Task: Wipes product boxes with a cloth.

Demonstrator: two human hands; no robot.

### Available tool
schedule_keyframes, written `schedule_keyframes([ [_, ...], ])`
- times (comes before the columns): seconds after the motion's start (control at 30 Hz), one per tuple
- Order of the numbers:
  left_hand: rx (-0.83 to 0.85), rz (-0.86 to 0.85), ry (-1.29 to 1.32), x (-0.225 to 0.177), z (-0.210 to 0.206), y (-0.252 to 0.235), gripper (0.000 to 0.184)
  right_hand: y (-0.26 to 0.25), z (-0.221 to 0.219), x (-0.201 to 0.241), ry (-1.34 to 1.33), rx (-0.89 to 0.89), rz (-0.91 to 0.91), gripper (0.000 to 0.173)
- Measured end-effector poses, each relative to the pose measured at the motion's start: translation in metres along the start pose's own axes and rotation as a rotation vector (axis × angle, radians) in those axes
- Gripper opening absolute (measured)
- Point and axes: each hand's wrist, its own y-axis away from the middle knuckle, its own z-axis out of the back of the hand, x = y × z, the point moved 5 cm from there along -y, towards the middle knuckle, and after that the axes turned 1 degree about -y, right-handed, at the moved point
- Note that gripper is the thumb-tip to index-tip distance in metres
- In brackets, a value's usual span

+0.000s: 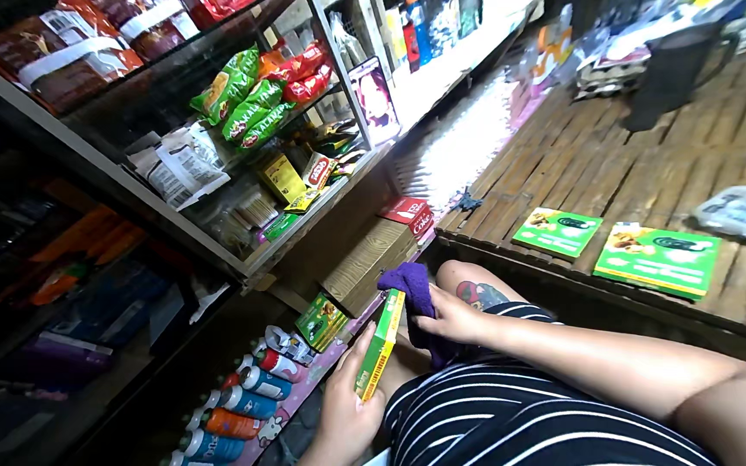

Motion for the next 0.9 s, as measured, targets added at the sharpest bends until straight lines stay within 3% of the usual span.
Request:
schedule_keyframes([
  [0.33,-0.024,0.016,0.023,0.001,0.0,-0.002,0.064,0.01,-0.009,0.022,0.1,0.002,0.105,0.06],
  [0.7,0.025,0.028,-0.046,0.008,-0.005,-0.004,0.072,0.021,-0.012,0.045,0.098,0.056,0.264,0.056],
  [0.9,0.053,0.085,-0.145,0.014,-0.007,-0.005,0.06,0.028,-0.015,0.056,0.084,0.067,0.413,0.049],
])
